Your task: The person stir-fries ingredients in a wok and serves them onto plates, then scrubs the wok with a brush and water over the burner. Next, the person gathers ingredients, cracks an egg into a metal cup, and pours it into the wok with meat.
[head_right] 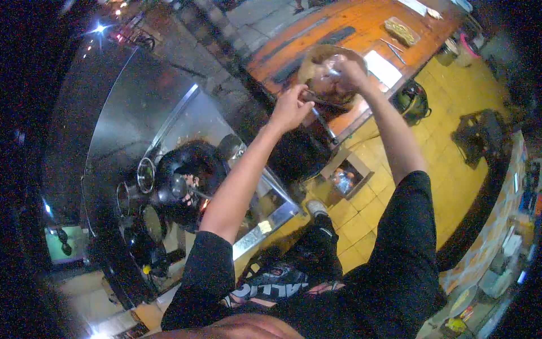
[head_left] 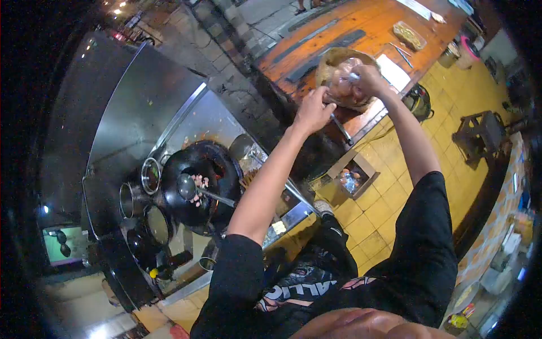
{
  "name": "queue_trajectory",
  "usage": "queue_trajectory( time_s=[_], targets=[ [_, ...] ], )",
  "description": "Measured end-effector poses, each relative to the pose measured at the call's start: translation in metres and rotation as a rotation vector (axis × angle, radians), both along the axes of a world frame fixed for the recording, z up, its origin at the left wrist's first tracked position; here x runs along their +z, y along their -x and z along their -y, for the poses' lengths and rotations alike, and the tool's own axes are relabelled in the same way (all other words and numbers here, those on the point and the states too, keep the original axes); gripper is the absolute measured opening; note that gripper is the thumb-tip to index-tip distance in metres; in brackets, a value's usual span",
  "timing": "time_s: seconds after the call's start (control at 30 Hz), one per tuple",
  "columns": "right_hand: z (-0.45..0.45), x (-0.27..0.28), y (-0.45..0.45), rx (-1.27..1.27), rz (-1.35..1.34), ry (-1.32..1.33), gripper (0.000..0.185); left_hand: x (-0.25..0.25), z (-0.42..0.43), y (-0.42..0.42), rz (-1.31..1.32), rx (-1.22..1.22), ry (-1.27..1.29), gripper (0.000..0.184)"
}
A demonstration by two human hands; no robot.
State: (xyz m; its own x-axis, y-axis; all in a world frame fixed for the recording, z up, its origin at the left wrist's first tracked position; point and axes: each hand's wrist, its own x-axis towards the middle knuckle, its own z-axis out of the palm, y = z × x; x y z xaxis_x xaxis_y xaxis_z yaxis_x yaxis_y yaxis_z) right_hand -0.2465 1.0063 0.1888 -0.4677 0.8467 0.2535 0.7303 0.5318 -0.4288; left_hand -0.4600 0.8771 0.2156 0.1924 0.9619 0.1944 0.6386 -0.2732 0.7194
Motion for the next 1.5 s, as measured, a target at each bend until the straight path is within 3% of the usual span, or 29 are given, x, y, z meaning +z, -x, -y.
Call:
queue_trajectory(
  time_s=[0.07,0.13,0.23,0.27,0.33,0.37,0.4,0.43,0.47,0.57,0.67,0.8,0.9,0.97,1.07,1.2,1.27,1.4,1.5],
  targets=[
    [-0.008,-0.026,-0.004,0.062,-0.286,0.11,0.019,-0.015,-0.026,-0.015,-0.068,0.006,-0.062,0.048],
    [-0.011,-0.029,-0.006,0.136,0.029,-0.078,0.025,-0.024,-0.043,-0.03,-0.122,-0.001,-0.312,0.048],
    [-0.008,-0.042,0.0,0.165,-0.23,-0.102,0.022,-0.038,-0.061,-0.047,-0.237,0.042,-0.374,0.049],
    [0.002,-0.025,0.0,0.115,-0.12,-0.037,0.022,-0.035,-0.065,-0.052,-0.244,0.035,-0.385,0.049],
    [0.001,-0.026,-0.001,0.104,-0.141,-0.012,0.021,-0.035,-0.069,-0.061,-0.255,0.108,-0.146,0.049],
    [0.001,-0.029,-0.001,0.1,-0.146,0.029,0.021,-0.037,-0.069,-0.063,-0.264,0.103,-0.147,0.049],
    [-0.003,-0.042,0.001,0.131,-0.207,-0.146,0.021,-0.04,-0.069,-0.065,-0.325,0.119,-0.157,0.046],
    [-0.005,-0.041,0.001,0.125,-0.215,-0.153,0.021,-0.043,-0.072,-0.067,-0.386,0.138,-0.172,0.044],
    [-0.003,-0.041,0.001,0.137,-0.233,-0.156,0.018,-0.046,-0.071,-0.068,-0.478,0.145,-0.368,0.036],
    [-0.008,-0.043,-0.001,0.141,-0.217,-0.146,0.014,-0.049,-0.075,-0.072,-0.499,0.176,-0.427,0.033],
    [-0.011,-0.056,0.0,0.146,-0.132,-0.114,0.012,-0.047,-0.082,-0.077,-0.457,0.176,-0.24,0.031],
    [-0.012,-0.054,0.003,0.087,-0.275,0.037,0.011,-0.029,-0.091,-0.082,-0.324,0.203,-0.129,0.031],
    [-0.005,-0.036,-0.004,0.134,-0.141,0.041,0.01,-0.026,-0.101,-0.071,-0.33,0.067,-0.187,0.029],
    [0.004,-0.026,-0.006,0.085,-0.245,0.092,0.013,-0.013,-0.107,-0.059,-0.387,-0.103,0.019,0.03],
    [0.008,-0.028,0.004,0.052,-0.279,-0.116,0.018,-0.024,-0.122,-0.041,-0.382,-0.184,-0.047,0.029],
    [0.01,-0.029,0.007,-0.082,-0.161,-0.082,0.017,-0.019,-0.127,-0.041,-0.403,-0.219,-0.033,0.027],
    [0.006,-0.039,0.01,-0.119,-0.242,-0.231,0.016,-0.022,-0.126,-0.041,-0.355,-0.191,-0.029,0.027],
    [0.008,-0.046,0.004,-0.083,-0.254,-0.271,0.019,-0.03,-0.128,-0.035,-0.293,-0.125,-0.075,0.028],
    [0.013,-0.043,0.005,-0.152,-0.176,-0.147,0.023,-0.028,-0.13,-0.037,-0.368,-0.101,-0.052,0.025]
  ],
)
